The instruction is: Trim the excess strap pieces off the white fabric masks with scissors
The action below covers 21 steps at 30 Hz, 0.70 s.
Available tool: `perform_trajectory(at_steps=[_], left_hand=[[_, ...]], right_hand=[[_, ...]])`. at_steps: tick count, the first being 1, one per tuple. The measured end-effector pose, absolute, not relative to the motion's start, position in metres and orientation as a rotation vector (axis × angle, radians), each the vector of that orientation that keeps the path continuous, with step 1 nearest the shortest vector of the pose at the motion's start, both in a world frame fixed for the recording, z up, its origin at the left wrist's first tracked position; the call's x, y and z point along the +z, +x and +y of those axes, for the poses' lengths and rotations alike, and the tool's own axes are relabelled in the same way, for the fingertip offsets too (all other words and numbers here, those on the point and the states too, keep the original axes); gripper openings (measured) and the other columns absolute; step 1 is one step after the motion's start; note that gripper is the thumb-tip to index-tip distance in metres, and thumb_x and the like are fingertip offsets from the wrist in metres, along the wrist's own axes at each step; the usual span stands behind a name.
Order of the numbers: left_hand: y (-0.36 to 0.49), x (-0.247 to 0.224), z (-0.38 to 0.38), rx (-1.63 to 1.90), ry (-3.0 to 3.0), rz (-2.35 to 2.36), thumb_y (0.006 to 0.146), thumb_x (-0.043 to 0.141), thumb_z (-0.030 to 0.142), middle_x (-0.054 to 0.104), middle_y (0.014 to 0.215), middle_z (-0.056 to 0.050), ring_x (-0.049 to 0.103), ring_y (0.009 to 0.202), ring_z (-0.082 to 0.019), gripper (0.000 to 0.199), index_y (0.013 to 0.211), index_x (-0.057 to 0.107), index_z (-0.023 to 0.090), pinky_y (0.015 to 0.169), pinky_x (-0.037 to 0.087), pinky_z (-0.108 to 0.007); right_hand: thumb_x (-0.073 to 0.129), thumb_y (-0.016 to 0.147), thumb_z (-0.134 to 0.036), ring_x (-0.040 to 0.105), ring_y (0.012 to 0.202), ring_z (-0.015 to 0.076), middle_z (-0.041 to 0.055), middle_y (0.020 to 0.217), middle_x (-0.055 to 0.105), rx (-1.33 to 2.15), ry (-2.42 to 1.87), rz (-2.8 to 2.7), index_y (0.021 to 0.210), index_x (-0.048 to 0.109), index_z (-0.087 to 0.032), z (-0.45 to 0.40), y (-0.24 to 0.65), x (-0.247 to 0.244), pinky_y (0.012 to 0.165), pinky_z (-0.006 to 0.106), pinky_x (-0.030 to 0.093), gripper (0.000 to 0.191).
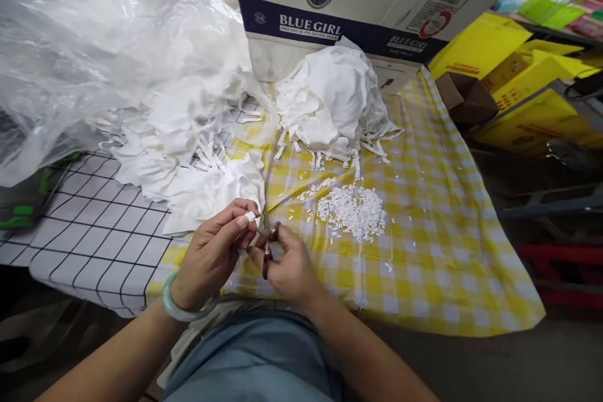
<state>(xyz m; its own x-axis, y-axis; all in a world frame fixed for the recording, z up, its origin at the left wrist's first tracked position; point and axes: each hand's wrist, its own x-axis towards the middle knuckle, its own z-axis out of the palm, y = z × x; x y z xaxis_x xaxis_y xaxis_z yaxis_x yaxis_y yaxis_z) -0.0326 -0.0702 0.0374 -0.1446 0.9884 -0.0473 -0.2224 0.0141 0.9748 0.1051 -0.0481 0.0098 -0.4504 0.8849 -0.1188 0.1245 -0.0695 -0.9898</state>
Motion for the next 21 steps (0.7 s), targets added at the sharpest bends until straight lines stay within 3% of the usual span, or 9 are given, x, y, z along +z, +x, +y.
perform_trajectory(at_steps=[3, 8, 21], left_hand=[[-0.015, 0.028, -0.064, 1.375, 1.013, 1.223, 0.096, 0.052, 0.03, 0.051, 0.1, -0.006, 0.05, 0.078, -0.014, 0.028, 0.073, 0.06, 0.016, 0.066, 0.044, -0.025], [0.002, 0.023, -0.059, 1.327, 1.178, 1.232, 0.098, 0.048, 0.028, 0.048, 0.106, -0.007, 0.049, 0.108, -0.021, 0.026, 0.076, 0.058, 0.018, 0.079, 0.045, -0.027], [0.007, 0.015, -0.058, 1.283, 1.208, 1.239, 0.098, 0.049, 0.03, 0.046, 0.105, -0.008, 0.049, 0.102, -0.021, 0.023, 0.08, 0.06, 0.019, 0.074, 0.046, -0.027]], right_hand=[[0.074, 0.076, -0.048, 0.052, 0.078, 0.0189, 0.0025, 0.078, 0.057, 1.153, -1.266, -1.972, 0.074, 0.056, -0.02, -0.033, 0.142, 0.021, 0.075, 0.032, 0.042, 0.033], [0.074, 0.075, -0.051, 0.046, 0.062, 0.0148, -0.0002, 0.062, 0.053, 1.0, -1.308, -2.189, 0.061, 0.05, -0.02, -0.025, 0.172, 0.031, 0.064, 0.029, 0.035, 0.041], [0.076, 0.072, -0.051, 0.046, 0.056, 0.0124, -0.002, 0.054, 0.054, 1.02, -1.373, -2.222, 0.056, 0.048, -0.021, -0.025, 0.173, 0.023, 0.062, 0.028, 0.034, 0.044]])
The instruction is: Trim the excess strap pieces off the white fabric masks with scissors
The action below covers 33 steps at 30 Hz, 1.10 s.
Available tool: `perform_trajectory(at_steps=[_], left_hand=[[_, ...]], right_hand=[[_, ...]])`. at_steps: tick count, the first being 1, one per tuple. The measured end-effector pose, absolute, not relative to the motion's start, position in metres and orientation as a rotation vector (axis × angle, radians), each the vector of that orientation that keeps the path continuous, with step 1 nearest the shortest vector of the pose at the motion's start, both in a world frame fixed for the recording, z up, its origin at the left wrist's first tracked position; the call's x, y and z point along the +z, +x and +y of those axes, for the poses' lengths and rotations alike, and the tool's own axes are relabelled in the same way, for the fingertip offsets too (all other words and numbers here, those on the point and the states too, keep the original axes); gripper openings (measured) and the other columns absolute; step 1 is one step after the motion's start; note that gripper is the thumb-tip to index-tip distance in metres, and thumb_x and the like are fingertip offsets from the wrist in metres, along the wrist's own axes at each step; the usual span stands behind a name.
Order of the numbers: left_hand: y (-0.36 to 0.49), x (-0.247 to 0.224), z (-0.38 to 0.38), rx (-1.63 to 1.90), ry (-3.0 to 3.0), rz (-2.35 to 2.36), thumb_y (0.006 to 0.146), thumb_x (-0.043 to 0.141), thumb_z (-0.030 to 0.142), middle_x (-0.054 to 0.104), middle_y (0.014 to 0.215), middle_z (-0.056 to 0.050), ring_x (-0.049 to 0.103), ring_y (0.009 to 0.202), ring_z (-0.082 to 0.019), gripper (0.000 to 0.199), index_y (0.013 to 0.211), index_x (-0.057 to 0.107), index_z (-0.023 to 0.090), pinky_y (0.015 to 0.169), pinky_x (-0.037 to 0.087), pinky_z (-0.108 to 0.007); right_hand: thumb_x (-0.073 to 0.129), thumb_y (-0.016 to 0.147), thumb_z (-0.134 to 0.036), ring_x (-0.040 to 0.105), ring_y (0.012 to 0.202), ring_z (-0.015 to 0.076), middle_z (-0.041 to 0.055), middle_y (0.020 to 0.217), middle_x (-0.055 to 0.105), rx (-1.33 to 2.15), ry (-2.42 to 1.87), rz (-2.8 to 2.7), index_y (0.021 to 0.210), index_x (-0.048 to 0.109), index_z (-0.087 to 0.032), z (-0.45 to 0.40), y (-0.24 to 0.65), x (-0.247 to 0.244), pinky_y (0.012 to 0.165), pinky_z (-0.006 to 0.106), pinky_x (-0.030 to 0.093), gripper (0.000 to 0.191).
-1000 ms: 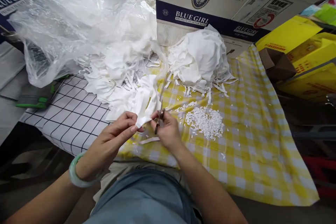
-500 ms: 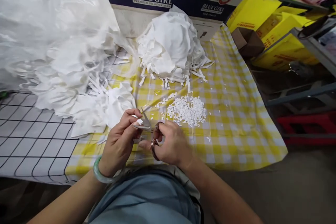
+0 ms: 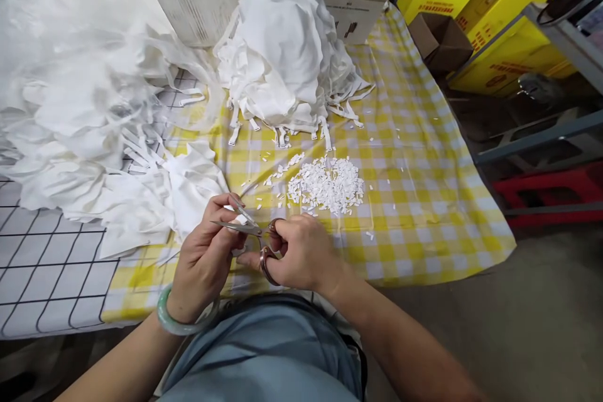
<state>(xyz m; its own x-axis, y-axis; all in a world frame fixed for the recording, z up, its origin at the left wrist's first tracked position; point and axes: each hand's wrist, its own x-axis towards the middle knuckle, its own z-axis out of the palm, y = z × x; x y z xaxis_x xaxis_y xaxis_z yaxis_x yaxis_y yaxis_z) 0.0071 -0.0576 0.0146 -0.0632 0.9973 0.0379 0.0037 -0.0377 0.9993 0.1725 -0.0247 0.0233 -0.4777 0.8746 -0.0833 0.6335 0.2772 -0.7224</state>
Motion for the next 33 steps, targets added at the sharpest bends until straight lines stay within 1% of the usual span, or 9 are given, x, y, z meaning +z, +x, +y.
perform_trajectory(at_steps=[8, 15, 20, 24, 27, 29, 30, 31, 33], left_hand=[[0.008, 0.015, -0.058, 1.289, 1.263, 1.241, 0.098, 0.05, 0.026, 0.047, 0.107, -0.007, 0.05, 0.107, -0.022, 0.02, 0.083, 0.061, 0.02, 0.088, 0.045, -0.032], [0.008, 0.015, -0.057, 1.289, 1.409, 1.247, 0.099, 0.046, 0.021, 0.049, 0.085, -0.005, 0.045, 0.111, -0.022, 0.024, 0.077, 0.056, 0.021, 0.095, 0.041, -0.033], [0.013, 0.016, -0.054, 1.264, 1.443, 1.268, 0.099, 0.045, 0.02, 0.049, 0.094, -0.006, 0.045, 0.107, -0.021, 0.026, 0.074, 0.055, 0.019, 0.091, 0.041, -0.031], [0.022, 0.015, -0.045, 1.194, 1.509, 1.251, 0.098, 0.045, 0.018, 0.05, 0.097, -0.007, 0.046, 0.107, -0.021, 0.024, 0.077, 0.058, 0.019, 0.095, 0.041, -0.032], [0.03, 0.01, -0.035, 1.149, 1.55, 1.193, 0.097, 0.046, 0.018, 0.05, 0.096, -0.007, 0.047, 0.106, -0.02, 0.024, 0.077, 0.058, 0.019, 0.096, 0.041, -0.032], [0.034, 0.008, -0.03, 1.147, 1.541, 1.177, 0.097, 0.046, 0.018, 0.051, 0.096, -0.007, 0.048, 0.108, -0.02, 0.025, 0.074, 0.057, 0.019, 0.096, 0.041, -0.032], [0.036, 0.008, -0.03, 1.151, 1.525, 1.178, 0.097, 0.047, 0.018, 0.052, 0.096, -0.007, 0.048, 0.109, -0.021, 0.026, 0.073, 0.056, 0.019, 0.096, 0.042, -0.032], [0.037, 0.011, -0.031, 1.155, 1.504, 1.181, 0.097, 0.047, 0.018, 0.053, 0.097, -0.008, 0.049, 0.111, -0.021, 0.026, 0.073, 0.057, 0.019, 0.096, 0.042, -0.033], [0.038, 0.02, -0.038, 1.139, 1.481, 1.148, 0.097, 0.047, 0.018, 0.058, 0.101, -0.009, 0.05, 0.115, -0.022, 0.024, 0.079, 0.062, 0.019, 0.1, 0.043, -0.034]], right_hand=[[0.078, 0.071, -0.048, 0.043, 0.054, 0.0113, -0.0029, 0.053, 0.051, 1.044, -1.379, -2.201, 0.055, 0.045, -0.02, -0.024, 0.171, 0.024, 0.059, 0.027, 0.032, 0.045], [0.078, 0.071, -0.045, 0.039, 0.051, 0.0089, -0.005, 0.05, 0.048, 1.085, -1.356, -2.138, 0.053, 0.044, -0.02, -0.026, 0.173, 0.021, 0.057, 0.025, 0.031, 0.047], [0.073, 0.075, -0.051, 0.037, 0.051, 0.0096, -0.0041, 0.049, 0.045, 1.107, -1.438, -2.138, 0.052, 0.041, -0.02, -0.026, 0.178, 0.018, 0.054, 0.025, 0.028, 0.05], [0.071, 0.075, -0.054, 0.035, 0.049, 0.0095, -0.0035, 0.048, 0.045, 1.128, -1.604, -2.07, 0.051, 0.043, -0.02, -0.029, 0.191, 0.012, 0.05, 0.025, 0.025, 0.051], [0.072, 0.075, -0.055, 0.032, 0.045, 0.0089, -0.0045, 0.044, 0.043, 1.254, -1.723, -1.902, 0.05, 0.047, -0.02, -0.032, 0.207, 0.006, 0.046, 0.025, 0.022, 0.05], [0.072, 0.076, -0.056, 0.036, 0.044, 0.0095, -0.0041, 0.043, 0.045, 1.362, -1.755, -1.697, 0.05, 0.05, -0.02, -0.035, 0.215, 0.001, 0.045, 0.024, 0.027, 0.049], [0.072, 0.076, -0.057, 0.042, 0.046, 0.0109, -0.0029, 0.046, 0.05, 1.403, -1.739, -1.582, 0.053, 0.054, -0.02, -0.036, 0.218, -0.001, 0.047, 0.024, 0.033, 0.047], [0.072, 0.075, -0.056, 0.05, 0.051, 0.0133, -0.0011, 0.052, 0.057, 1.433, -1.688, -1.482, 0.058, 0.061, -0.02, -0.037, 0.219, -0.002, 0.051, 0.025, 0.039, 0.042], [0.076, 0.074, -0.052, 0.064, 0.07, 0.0197, 0.0032, 0.073, 0.07, 1.497, -1.501, -1.374, 0.079, 0.072, -0.021, -0.039, 0.214, -0.004, 0.066, 0.03, 0.05, 0.032]])
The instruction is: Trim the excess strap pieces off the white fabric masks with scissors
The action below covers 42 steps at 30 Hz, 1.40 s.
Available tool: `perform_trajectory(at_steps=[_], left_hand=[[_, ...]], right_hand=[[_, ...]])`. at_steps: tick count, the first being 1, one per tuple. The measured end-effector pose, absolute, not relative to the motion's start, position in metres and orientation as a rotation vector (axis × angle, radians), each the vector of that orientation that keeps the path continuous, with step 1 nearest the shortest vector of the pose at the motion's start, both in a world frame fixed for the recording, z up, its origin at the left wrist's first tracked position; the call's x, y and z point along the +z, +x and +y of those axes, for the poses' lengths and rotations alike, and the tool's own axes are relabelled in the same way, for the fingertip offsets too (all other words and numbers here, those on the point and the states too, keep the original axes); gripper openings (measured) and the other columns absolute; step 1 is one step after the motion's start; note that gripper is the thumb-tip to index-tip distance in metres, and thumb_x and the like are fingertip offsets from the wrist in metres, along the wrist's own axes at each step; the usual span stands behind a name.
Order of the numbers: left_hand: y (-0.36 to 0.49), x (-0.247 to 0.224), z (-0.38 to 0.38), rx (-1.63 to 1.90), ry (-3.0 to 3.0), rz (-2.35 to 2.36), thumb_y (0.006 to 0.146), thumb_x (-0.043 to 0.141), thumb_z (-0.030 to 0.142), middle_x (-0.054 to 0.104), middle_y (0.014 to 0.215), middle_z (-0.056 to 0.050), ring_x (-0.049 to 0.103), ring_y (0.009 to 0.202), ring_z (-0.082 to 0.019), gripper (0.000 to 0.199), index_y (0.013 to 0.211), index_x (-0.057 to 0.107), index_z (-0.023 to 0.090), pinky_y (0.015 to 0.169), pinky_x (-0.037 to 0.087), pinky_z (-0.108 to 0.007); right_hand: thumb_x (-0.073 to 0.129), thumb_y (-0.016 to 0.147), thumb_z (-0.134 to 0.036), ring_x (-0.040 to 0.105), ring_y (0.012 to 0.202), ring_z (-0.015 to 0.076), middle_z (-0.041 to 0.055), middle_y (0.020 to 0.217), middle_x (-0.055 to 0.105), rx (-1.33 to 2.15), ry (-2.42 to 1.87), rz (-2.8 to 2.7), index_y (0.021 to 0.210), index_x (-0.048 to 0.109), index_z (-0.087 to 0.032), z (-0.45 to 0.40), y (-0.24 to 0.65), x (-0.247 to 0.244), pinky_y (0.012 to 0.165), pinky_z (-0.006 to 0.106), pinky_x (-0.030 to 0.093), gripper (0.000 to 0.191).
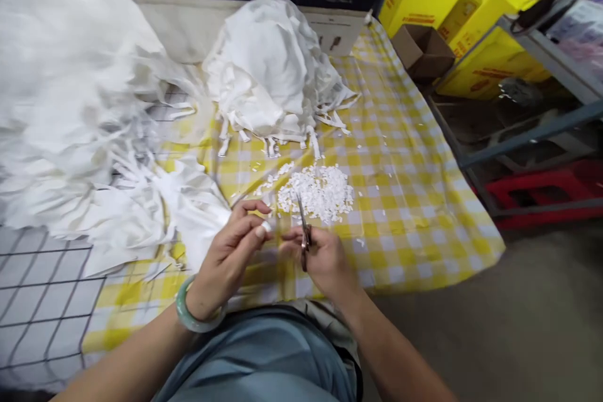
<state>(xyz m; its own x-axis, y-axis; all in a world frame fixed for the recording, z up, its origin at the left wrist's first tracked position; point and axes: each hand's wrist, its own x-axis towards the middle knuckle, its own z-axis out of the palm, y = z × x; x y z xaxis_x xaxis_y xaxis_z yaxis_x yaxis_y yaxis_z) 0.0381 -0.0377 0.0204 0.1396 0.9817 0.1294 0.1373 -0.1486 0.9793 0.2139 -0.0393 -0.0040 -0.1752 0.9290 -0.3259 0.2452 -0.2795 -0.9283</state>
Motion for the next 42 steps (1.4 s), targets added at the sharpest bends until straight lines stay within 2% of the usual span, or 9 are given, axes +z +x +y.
perform_trajectory(at_steps=[3, 8, 12, 17, 21, 26, 29, 34, 42], left_hand=[[0.034, 0.039, -0.053, 1.089, 1.594, 1.014, 0.097, 0.046, 0.016, 0.065, 0.11, -0.01, 0.052, 0.123, -0.023, 0.022, 0.095, 0.067, 0.02, 0.107, 0.042, -0.039], [-0.022, 0.038, -0.043, 1.169, 1.923, 1.353, 0.094, 0.045, 0.012, 0.061, 0.124, -0.013, 0.056, 0.121, -0.025, 0.022, 0.104, 0.064, 0.019, 0.103, 0.047, -0.042], [-0.093, 0.011, 0.005, 1.011, 2.179, 1.773, 0.084, 0.048, 0.006, 0.056, 0.124, -0.018, 0.05, 0.12, -0.033, 0.026, 0.103, 0.063, 0.015, 0.101, 0.043, -0.057], [-0.111, 0.01, 0.033, 0.935, 2.309, 1.602, 0.082, 0.054, 0.009, 0.061, 0.095, -0.01, 0.056, 0.096, -0.025, 0.011, 0.077, 0.057, 0.018, 0.087, 0.049, -0.042], [-0.09, 0.043, 0.005, 1.019, 2.304, 1.579, 0.083, 0.048, 0.007, 0.052, 0.076, -0.001, 0.048, 0.069, -0.015, 0.013, 0.082, 0.05, 0.019, 0.065, 0.043, -0.028], [-0.077, 0.073, -0.044, 1.05, 1.913, 1.627, 0.08, 0.053, 0.009, 0.04, 0.067, 0.005, 0.035, 0.057, -0.01, 0.011, 0.08, 0.048, 0.019, 0.056, 0.031, -0.024], [-0.077, 0.07, -0.06, 0.906, 1.254, 1.333, 0.083, 0.057, 0.024, 0.05, 0.073, 0.001, 0.039, 0.062, -0.011, 0.008, 0.087, 0.055, 0.017, 0.058, 0.034, -0.024], [-0.069, 0.052, -0.067, 0.881, 0.576, 0.876, 0.089, 0.054, 0.039, 0.059, 0.081, -0.007, 0.046, 0.067, -0.013, 0.031, 0.092, 0.067, 0.011, 0.066, 0.039, -0.026], [-0.062, 0.076, -0.077, 1.149, 1.478, 1.263, 0.094, 0.058, 0.022, 0.051, 0.092, -0.006, 0.051, 0.093, -0.018, 0.017, 0.082, 0.068, 0.016, 0.084, 0.041, -0.029]], right_hand=[[0.079, 0.074, -0.045, 0.067, 0.086, 0.0227, 0.005, 0.094, 0.073, 1.558, -1.221, -1.327, 0.095, 0.074, -0.025, -0.042, 0.197, -0.001, 0.082, 0.034, 0.053, 0.029], [0.077, 0.076, -0.042, 0.064, 0.069, 0.0185, 0.0026, 0.076, 0.071, 1.343, -1.334, -1.286, 0.085, 0.073, -0.02, -0.041, 0.183, 0.009, 0.067, 0.029, 0.053, 0.023], [0.078, 0.075, -0.042, 0.064, 0.067, 0.0173, 0.0018, 0.073, 0.071, 1.253, -1.414, -1.324, 0.085, 0.074, -0.019, -0.038, 0.193, 0.01, 0.066, 0.028, 0.053, 0.026], [0.074, 0.079, -0.043, 0.07, 0.086, 0.0228, 0.0069, 0.097, 0.077, 1.287, -1.371, -1.582, 0.099, 0.076, -0.021, -0.031, 0.185, 0.016, 0.081, 0.035, 0.056, 0.03], [0.079, 0.076, -0.036, 0.064, 0.113, 0.0251, 0.008, 0.117, 0.072, 0.989, -1.182, -1.694, 0.114, 0.073, -0.024, -0.013, 0.144, 0.025, 0.102, 0.038, 0.049, 0.04], [0.072, 0.074, -0.024, 0.071, 0.085, 0.0217, 0.0056, 0.093, 0.077, 1.098, -1.047, -1.71, 0.095, 0.076, -0.02, 0.01, 0.089, 0.016, 0.081, 0.034, 0.057, 0.022], [0.069, 0.073, -0.022, 0.07, 0.079, 0.0193, 0.0034, 0.088, 0.077, 1.23, -1.003, -1.559, 0.09, 0.074, -0.019, 0.015, 0.081, 0.013, 0.075, 0.031, 0.056, 0.017], [0.072, 0.071, -0.02, 0.068, 0.075, 0.0154, -0.0003, 0.083, 0.075, 1.438, -0.865, -1.468, 0.084, 0.073, -0.021, 0.018, 0.089, 0.023, 0.075, 0.029, 0.055, 0.013], [0.079, 0.063, -0.03, 0.054, 0.06, 0.011, -0.0032, 0.069, 0.065, 1.833, -0.967, -1.196, 0.075, 0.067, -0.019, -0.01, 0.073, 0.006, 0.061, 0.025, 0.049, 0.02]])
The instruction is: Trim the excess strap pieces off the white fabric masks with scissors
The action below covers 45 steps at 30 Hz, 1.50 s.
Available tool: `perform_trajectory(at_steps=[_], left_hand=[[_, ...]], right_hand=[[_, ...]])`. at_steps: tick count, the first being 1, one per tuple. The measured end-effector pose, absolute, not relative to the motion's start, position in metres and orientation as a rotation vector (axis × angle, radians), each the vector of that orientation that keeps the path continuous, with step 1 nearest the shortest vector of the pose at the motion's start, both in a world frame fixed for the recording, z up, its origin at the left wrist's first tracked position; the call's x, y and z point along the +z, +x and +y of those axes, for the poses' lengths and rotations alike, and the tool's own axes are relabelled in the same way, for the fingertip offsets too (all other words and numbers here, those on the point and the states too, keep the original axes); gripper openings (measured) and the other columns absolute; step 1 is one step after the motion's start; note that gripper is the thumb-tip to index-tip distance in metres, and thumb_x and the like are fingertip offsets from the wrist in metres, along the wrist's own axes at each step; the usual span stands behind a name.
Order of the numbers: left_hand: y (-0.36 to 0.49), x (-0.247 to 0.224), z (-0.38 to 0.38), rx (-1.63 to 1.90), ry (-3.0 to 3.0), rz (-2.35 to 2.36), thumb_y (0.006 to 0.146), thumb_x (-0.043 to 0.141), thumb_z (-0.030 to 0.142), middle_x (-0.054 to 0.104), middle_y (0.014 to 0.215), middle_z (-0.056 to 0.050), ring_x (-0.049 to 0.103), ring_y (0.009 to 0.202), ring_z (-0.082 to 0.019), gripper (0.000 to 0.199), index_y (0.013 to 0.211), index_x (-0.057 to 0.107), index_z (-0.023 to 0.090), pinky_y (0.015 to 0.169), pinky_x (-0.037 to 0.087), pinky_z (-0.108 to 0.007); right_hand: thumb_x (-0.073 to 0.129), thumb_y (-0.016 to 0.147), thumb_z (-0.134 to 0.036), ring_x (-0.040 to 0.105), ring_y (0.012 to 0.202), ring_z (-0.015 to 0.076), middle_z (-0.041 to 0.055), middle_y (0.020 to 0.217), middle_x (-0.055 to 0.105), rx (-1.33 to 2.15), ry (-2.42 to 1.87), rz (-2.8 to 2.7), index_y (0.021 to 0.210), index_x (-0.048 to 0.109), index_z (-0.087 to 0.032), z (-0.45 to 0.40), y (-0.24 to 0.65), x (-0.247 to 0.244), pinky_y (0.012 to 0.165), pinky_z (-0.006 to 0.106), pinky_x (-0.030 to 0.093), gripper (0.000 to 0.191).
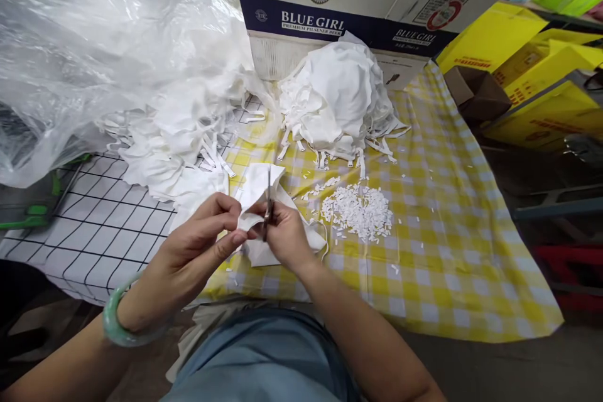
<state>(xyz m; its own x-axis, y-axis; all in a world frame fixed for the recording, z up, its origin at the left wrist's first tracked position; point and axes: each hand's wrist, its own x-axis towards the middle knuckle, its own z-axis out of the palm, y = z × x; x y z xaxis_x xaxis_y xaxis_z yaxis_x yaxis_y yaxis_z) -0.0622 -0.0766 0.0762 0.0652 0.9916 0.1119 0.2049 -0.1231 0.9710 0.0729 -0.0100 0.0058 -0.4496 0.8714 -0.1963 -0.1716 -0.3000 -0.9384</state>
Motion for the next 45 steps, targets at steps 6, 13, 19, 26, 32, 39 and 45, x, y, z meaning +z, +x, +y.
perform_trajectory(at_steps=[6, 13, 19, 26, 32, 39, 45], left_hand=[[-0.046, 0.058, -0.062, 1.321, 1.226, 1.094, 0.1, 0.049, 0.027, 0.054, 0.089, -0.007, 0.052, 0.104, -0.02, 0.031, 0.073, 0.06, 0.018, 0.082, 0.043, -0.029], [-0.031, 0.04, -0.058, 1.269, 1.123, 1.101, 0.099, 0.05, 0.03, 0.05, 0.091, -0.007, 0.048, 0.09, -0.018, 0.029, 0.076, 0.063, 0.018, 0.064, 0.038, -0.025], [-0.021, 0.032, -0.059, 1.219, 1.054, 1.096, 0.096, 0.053, 0.033, 0.05, 0.104, -0.009, 0.048, 0.084, -0.018, 0.03, 0.072, 0.06, 0.016, 0.062, 0.04, -0.026], [-0.021, 0.029, -0.061, 1.195, 1.047, 1.068, 0.096, 0.052, 0.03, 0.05, 0.093, -0.009, 0.048, 0.083, -0.019, 0.029, 0.071, 0.061, 0.018, 0.063, 0.04, -0.028], [-0.02, 0.03, -0.062, 1.177, 1.06, 1.077, 0.095, 0.052, 0.032, 0.05, 0.094, -0.009, 0.047, 0.083, -0.02, 0.03, 0.068, 0.057, 0.018, 0.062, 0.041, -0.029], [-0.02, 0.027, -0.063, 1.165, 1.109, 1.09, 0.094, 0.053, 0.036, 0.049, 0.101, -0.01, 0.046, 0.083, -0.019, 0.032, 0.069, 0.059, 0.017, 0.06, 0.041, -0.027], [-0.015, 0.029, -0.062, 1.2, 1.059, 1.024, 0.092, 0.057, 0.04, 0.048, 0.108, -0.011, 0.046, 0.078, -0.017, 0.032, 0.073, 0.064, 0.016, 0.055, 0.042, -0.024]], right_hand=[[0.08, 0.069, -0.047, 0.05, 0.061, 0.0098, -0.0046, 0.064, 0.055, 2.003, -0.89, -1.104, 0.067, 0.059, -0.019, -0.04, 0.077, -0.006, 0.064, 0.025, 0.047, 0.036], [0.073, 0.078, -0.057, 0.059, 0.074, 0.0179, 0.0044, 0.075, 0.065, 1.346, -1.091, -1.91, 0.075, 0.069, -0.018, -0.019, 0.155, 0.029, 0.074, 0.032, 0.045, 0.04], [0.073, 0.071, -0.067, 0.047, 0.06, 0.0141, 0.0003, 0.06, 0.053, 0.978, -1.106, -2.279, 0.06, 0.053, -0.018, -0.02, 0.167, 0.034, 0.061, 0.028, 0.036, 0.054], [0.072, 0.073, -0.063, 0.043, 0.054, 0.0108, -0.0033, 0.053, 0.048, 0.987, -1.15, -2.326, 0.056, 0.045, -0.019, -0.022, 0.169, 0.026, 0.059, 0.026, 0.031, 0.055], [0.076, 0.071, -0.06, 0.04, 0.052, 0.0091, -0.0048, 0.051, 0.045, 0.988, -1.131, -2.318, 0.055, 0.043, -0.019, -0.023, 0.165, 0.03, 0.057, 0.025, 0.029, 0.055], [0.074, 0.073, -0.061, 0.041, 0.05, 0.009, -0.0042, 0.051, 0.047, 1.039, -1.123, -2.3, 0.055, 0.045, -0.019, -0.023, 0.164, 0.034, 0.055, 0.025, 0.03, 0.054], [0.074, 0.072, -0.062, 0.039, 0.049, 0.0087, -0.0044, 0.05, 0.046, 1.035, -1.14, -2.262, 0.052, 0.044, -0.019, -0.023, 0.164, 0.032, 0.053, 0.025, 0.03, 0.056]])
